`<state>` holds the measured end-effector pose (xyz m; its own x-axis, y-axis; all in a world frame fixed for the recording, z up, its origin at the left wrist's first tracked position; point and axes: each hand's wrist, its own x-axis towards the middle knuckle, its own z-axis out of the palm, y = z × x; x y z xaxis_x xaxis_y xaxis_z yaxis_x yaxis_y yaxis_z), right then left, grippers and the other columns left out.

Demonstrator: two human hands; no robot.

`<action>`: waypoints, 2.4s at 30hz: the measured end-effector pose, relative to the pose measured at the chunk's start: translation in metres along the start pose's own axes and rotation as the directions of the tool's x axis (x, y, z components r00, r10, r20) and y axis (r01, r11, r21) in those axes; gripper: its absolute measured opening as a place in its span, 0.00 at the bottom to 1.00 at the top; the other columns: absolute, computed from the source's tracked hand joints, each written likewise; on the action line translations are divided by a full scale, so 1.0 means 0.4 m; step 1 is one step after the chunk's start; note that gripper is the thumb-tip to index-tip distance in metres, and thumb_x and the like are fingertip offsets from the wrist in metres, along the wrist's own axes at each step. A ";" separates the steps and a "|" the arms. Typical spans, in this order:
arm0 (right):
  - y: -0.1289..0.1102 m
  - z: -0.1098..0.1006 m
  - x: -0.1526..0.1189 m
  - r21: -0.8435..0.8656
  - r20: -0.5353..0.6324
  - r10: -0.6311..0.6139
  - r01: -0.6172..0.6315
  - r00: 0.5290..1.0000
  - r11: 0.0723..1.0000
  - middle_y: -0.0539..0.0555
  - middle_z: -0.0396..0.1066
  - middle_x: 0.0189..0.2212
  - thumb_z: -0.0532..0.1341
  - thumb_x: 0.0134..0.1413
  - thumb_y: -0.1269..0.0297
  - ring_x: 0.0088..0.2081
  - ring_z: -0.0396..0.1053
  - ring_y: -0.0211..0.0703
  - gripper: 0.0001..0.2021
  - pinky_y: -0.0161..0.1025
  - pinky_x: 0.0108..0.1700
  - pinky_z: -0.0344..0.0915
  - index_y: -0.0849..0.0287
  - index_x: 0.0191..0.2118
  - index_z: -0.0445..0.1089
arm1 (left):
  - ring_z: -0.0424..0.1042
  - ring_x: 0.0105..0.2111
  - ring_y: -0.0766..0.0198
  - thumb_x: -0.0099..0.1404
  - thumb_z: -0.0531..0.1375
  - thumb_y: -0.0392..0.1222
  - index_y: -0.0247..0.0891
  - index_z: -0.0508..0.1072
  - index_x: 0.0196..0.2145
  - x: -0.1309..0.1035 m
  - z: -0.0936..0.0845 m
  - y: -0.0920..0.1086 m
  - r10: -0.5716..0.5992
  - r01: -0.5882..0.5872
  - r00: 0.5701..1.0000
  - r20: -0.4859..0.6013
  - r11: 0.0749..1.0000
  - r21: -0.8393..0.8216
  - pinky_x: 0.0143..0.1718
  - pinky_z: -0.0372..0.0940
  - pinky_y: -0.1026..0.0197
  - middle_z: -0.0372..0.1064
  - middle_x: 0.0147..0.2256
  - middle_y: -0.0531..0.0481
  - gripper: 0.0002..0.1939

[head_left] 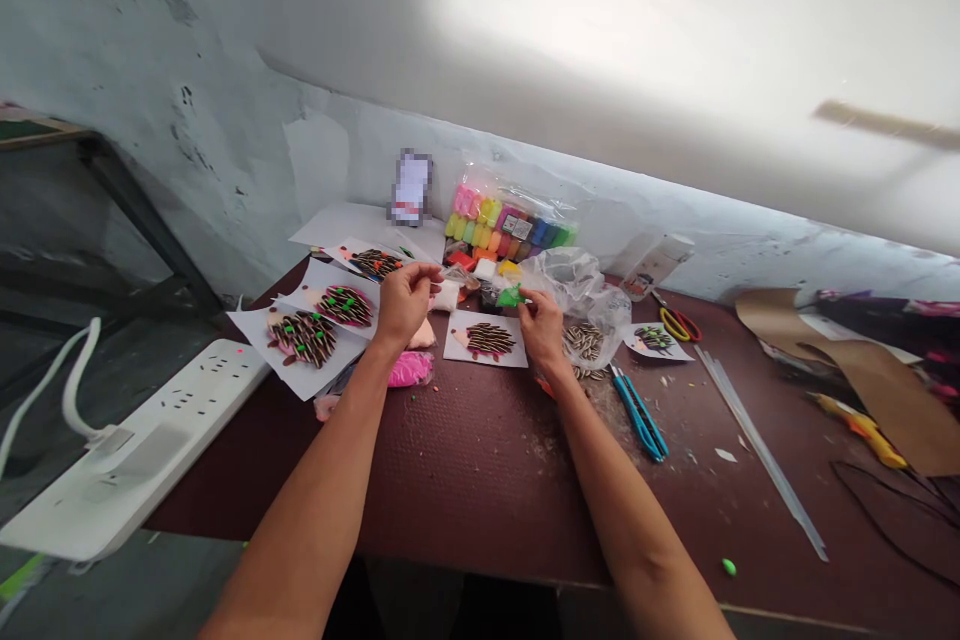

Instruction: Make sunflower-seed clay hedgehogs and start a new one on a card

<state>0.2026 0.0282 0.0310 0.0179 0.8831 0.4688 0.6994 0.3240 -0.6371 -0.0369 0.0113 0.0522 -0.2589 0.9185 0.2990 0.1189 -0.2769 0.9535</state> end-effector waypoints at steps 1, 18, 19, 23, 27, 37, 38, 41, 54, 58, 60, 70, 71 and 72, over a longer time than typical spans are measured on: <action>-0.004 0.001 -0.002 0.035 -0.004 0.010 -0.010 1.000 0.999 0.61 0.77 0.44 0.57 0.55 0.70 0.41 0.73 0.48 0.15 0.46 0.48 0.69 0.60 0.46 0.77 | 0.77 0.30 0.65 0.62 0.55 0.34 0.31 0.77 0.39 0.001 -0.002 0.001 -0.014 0.014 1.000 -0.001 0.999 -0.047 0.36 0.74 0.61 0.79 0.34 0.46 0.12; -0.167 0.008 -0.071 0.455 0.123 0.051 -0.102 0.991 0.885 0.50 0.71 0.34 0.63 0.55 0.55 0.33 0.72 0.41 0.22 0.37 0.35 0.70 0.56 0.53 0.64 | 0.76 0.32 0.60 0.45 0.74 0.53 0.31 0.77 0.37 -0.053 0.076 0.010 -0.179 0.361 0.864 0.471 0.872 -0.331 0.38 0.74 0.55 0.78 0.35 0.46 0.27; -0.172 -0.001 -0.073 0.446 0.103 0.062 -0.102 0.993 0.889 0.51 0.72 0.35 0.62 0.56 0.53 0.33 0.72 0.41 0.22 0.37 0.34 0.70 0.57 0.53 0.64 | 0.76 0.31 0.62 0.45 0.74 0.52 0.31 0.77 0.37 -0.052 0.073 0.014 -0.183 0.365 0.861 0.474 0.872 -0.325 0.36 0.74 0.56 0.78 0.34 0.46 0.26; -0.175 -0.038 -0.077 0.469 0.006 0.116 -0.105 0.993 0.877 0.53 0.74 0.36 0.61 0.58 0.52 0.33 0.73 0.40 0.18 0.38 0.35 0.70 0.58 0.48 0.69 | 0.75 0.30 0.64 0.49 0.73 0.48 0.32 0.77 0.37 -0.056 0.063 0.031 -0.187 0.391 0.826 0.532 0.869 -0.303 0.30 0.74 0.60 0.76 0.34 0.48 0.21; -0.165 -0.052 -0.081 0.500 0.011 0.153 -0.138 0.988 0.855 0.49 0.72 0.25 0.64 0.54 0.51 0.28 0.71 0.40 0.14 0.36 0.31 0.67 0.58 0.35 0.71 | 0.76 0.31 0.64 0.54 0.71 0.45 0.34 0.76 0.41 -0.068 0.063 0.045 -0.184 0.441 0.765 0.618 0.849 -0.292 0.29 0.75 0.60 0.75 0.38 0.48 0.19; -0.180 -0.061 -0.080 0.604 0.199 0.150 -0.242 0.968 0.760 0.51 0.72 0.24 0.63 0.53 0.42 0.24 0.66 0.37 0.22 0.34 0.28 0.65 0.58 0.26 0.71 | 0.72 0.30 0.66 0.50 0.73 0.54 0.32 0.79 0.36 -0.065 0.067 0.047 -0.164 0.358 0.842 0.514 0.882 -0.305 0.29 0.74 0.62 0.74 0.33 0.49 0.23; -0.178 -0.063 -0.078 0.601 0.210 0.153 -0.251 0.966 0.758 0.50 0.71 0.23 0.62 0.54 0.41 0.24 0.66 0.36 0.23 0.34 0.28 0.64 0.58 0.25 0.71 | 0.72 0.29 0.66 0.50 0.73 0.54 0.32 0.79 0.36 -0.063 0.066 0.045 -0.169 0.359 0.837 0.520 0.887 -0.289 0.29 0.74 0.62 0.74 0.32 0.49 0.24; -0.172 -0.066 -0.075 0.581 0.251 0.167 -0.286 0.954 0.762 0.50 0.71 0.22 0.65 0.49 0.40 0.23 0.66 0.36 0.23 0.34 0.27 0.64 0.59 0.25 0.72 | 0.73 0.30 0.65 0.52 0.72 0.54 0.32 0.79 0.37 -0.059 0.062 0.040 -0.173 0.358 0.816 0.551 0.901 -0.247 0.29 0.74 0.61 0.75 0.32 0.48 0.23; -0.145 -0.054 -0.073 0.554 0.313 0.156 -0.314 0.937 0.771 0.51 0.75 0.25 0.67 0.45 0.54 0.26 0.72 0.41 0.13 0.36 0.27 0.68 0.58 0.33 0.75 | 0.75 0.28 0.67 0.60 0.65 0.37 0.31 0.78 0.37 -0.059 0.063 0.039 -0.194 0.377 0.767 0.611 0.907 -0.186 0.30 0.75 0.63 0.76 0.34 0.47 0.08; -0.136 -0.050 -0.077 0.523 0.258 0.175 -0.289 0.950 0.802 0.48 0.73 0.24 0.65 0.43 0.60 0.26 0.71 0.40 0.09 0.35 0.28 0.66 0.56 0.30 0.68 | 0.75 0.29 0.67 0.59 0.65 0.34 0.31 0.75 0.37 -0.061 0.066 0.034 -0.205 0.404 0.771 0.603 0.890 -0.214 0.30 0.75 0.63 0.75 0.34 0.49 0.07; -0.137 -0.051 -0.079 0.516 0.234 0.142 -0.247 0.962 0.820 0.47 0.71 0.22 0.64 0.44 0.60 0.25 0.69 0.38 0.08 0.34 0.28 0.65 0.56 0.28 0.65 | 0.75 0.29 0.67 0.58 0.66 0.34 0.32 0.74 0.37 -0.062 0.067 0.030 -0.207 0.405 0.784 0.585 0.885 -0.229 0.30 0.76 0.62 0.73 0.32 0.50 0.08; -0.141 -0.052 -0.078 0.457 0.288 0.132 -0.257 0.948 0.852 0.50 0.75 0.25 0.64 0.41 0.61 0.26 0.66 0.38 0.09 0.35 0.31 0.63 0.59 0.30 0.76 | 0.73 0.24 0.68 0.59 0.67 0.37 0.32 0.71 0.32 -0.064 0.068 0.028 -0.256 0.422 0.790 0.557 0.887 -0.190 0.25 0.74 0.64 0.71 0.26 0.53 0.09; -0.141 -0.050 -0.078 0.469 0.303 0.142 -0.277 0.942 0.839 0.49 0.74 0.24 0.63 0.40 0.62 0.25 0.66 0.37 0.08 0.35 0.30 0.62 0.58 0.29 0.76 | 0.73 0.24 0.68 0.59 0.68 0.38 0.32 0.71 0.32 -0.065 0.069 0.027 -0.250 0.417 0.789 0.562 0.889 -0.189 0.25 0.74 0.64 0.71 0.26 0.52 0.09; -0.142 -0.048 -0.078 0.483 0.325 0.152 -0.302 0.933 0.822 0.49 0.73 0.23 0.62 0.40 0.62 0.25 0.65 0.37 0.08 0.34 0.29 0.62 0.58 0.28 0.75 | 0.74 0.24 0.67 0.58 0.68 0.38 0.32 0.71 0.32 -0.066 0.070 0.026 -0.244 0.410 0.789 0.564 0.893 -0.187 0.26 0.74 0.63 0.72 0.26 0.52 0.10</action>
<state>0.1760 -0.0244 0.0642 -0.1092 0.9838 0.1420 0.2243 0.1635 -0.9607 -0.0022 -0.0080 0.0533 0.3074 0.9514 -0.0178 -0.1794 0.0763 0.9808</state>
